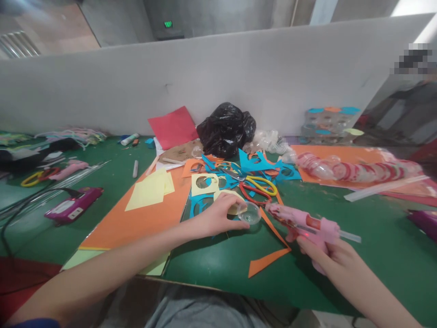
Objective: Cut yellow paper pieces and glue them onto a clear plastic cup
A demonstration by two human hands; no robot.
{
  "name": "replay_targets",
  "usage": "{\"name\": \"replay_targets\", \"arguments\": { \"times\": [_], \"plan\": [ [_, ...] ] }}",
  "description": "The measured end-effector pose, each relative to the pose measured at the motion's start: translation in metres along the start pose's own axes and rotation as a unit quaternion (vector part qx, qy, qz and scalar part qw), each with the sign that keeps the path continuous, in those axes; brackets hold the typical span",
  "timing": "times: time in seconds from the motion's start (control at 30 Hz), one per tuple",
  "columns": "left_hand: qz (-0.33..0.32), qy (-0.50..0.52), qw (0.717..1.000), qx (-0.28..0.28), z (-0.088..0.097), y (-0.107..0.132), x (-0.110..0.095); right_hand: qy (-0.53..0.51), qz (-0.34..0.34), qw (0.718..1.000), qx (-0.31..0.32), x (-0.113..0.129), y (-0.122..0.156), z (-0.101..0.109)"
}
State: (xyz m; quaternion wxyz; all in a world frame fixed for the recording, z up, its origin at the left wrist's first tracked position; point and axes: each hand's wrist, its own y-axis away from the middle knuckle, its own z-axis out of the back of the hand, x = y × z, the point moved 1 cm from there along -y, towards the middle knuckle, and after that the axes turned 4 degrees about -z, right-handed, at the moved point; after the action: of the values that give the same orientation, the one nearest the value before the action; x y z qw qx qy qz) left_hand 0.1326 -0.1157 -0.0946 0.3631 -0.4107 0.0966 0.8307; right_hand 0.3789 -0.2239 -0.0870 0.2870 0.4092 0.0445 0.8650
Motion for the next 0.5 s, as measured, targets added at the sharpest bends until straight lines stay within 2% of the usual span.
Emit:
{"name": "replay_targets", "arguments": {
  "times": [0.13, 0.3, 0.5],
  "plan": [
    [-0.011, 0.002, 1.000, -0.004, 0.000, 0.000, 0.000, 0.005, 0.036, 0.999, 0.016, 0.015, -0.006, -0.002],
    [-0.017, -0.002, 1.000, -0.004, -0.002, 0.000, 0.003, -0.015, 0.039, 0.998, 0.057, 0.004, -0.018, -0.008],
    [-0.025, -0.008, 1.000, -0.004, -0.004, -0.002, 0.006, -0.005, 0.060, 0.997, 0.057, -0.003, -0.026, -0.009]
  ]
}}
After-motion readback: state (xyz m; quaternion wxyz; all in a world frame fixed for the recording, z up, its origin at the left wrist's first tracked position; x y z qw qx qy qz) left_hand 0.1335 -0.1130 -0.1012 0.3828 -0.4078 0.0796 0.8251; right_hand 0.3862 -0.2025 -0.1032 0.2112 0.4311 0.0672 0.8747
